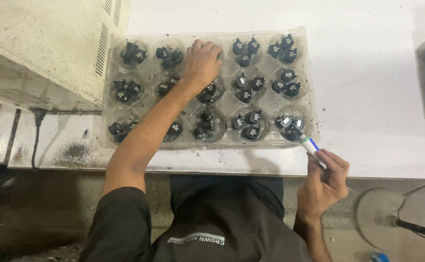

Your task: The person picks black plug adapters one at a time from a blister tray, squeezes liquid from a small bottle onto each plug's contact points, and places the plug back into the tray. The person repeats this cycle for successive plugs across the tray.

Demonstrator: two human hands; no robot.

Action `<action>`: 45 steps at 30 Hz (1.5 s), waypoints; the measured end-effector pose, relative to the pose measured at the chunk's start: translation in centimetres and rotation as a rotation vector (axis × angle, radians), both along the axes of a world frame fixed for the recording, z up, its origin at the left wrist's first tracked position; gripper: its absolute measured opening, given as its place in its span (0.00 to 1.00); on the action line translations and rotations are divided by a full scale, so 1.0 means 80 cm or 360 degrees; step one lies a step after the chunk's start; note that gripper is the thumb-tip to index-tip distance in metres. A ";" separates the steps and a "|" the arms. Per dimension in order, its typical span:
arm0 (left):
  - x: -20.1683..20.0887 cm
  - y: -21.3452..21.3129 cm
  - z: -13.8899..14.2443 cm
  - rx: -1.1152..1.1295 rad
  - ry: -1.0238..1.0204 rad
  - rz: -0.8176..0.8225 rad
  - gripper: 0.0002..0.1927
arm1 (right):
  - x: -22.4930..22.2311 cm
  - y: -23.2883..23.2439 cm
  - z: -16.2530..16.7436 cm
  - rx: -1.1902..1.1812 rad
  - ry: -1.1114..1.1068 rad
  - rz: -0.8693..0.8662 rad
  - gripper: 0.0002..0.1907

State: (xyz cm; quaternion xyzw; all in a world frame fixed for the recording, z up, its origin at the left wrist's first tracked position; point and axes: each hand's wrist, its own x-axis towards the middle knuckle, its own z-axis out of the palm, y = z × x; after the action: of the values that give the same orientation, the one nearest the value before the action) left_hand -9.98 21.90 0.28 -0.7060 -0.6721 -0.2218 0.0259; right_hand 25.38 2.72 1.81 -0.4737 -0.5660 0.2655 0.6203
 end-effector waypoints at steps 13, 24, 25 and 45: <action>-0.001 0.007 -0.009 -0.0016 0.0231 0.0115 0.16 | 0.003 0.003 -0.004 0.0047 -0.0081 0.0055 0.07; 0.079 -0.131 0.030 -0.0120 -0.1248 -0.0489 0.21 | -0.020 -0.003 -0.004 0.0178 0.0082 0.0036 0.09; 0.100 -0.155 0.029 -0.0320 -0.1671 -0.0646 0.21 | -0.024 -0.004 -0.005 0.0209 0.0058 0.0034 0.09; 0.199 -0.278 0.055 -0.0779 -0.2028 -0.0766 0.21 | -0.042 -0.008 0.011 0.0016 0.0388 0.0384 0.11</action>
State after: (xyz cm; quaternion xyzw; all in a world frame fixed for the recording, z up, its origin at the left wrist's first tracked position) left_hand 5.96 -0.34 4.71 -0.5536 -0.4131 -0.4328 -0.5793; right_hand 22.00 2.11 2.68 -0.3634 -0.5406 0.3908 0.6504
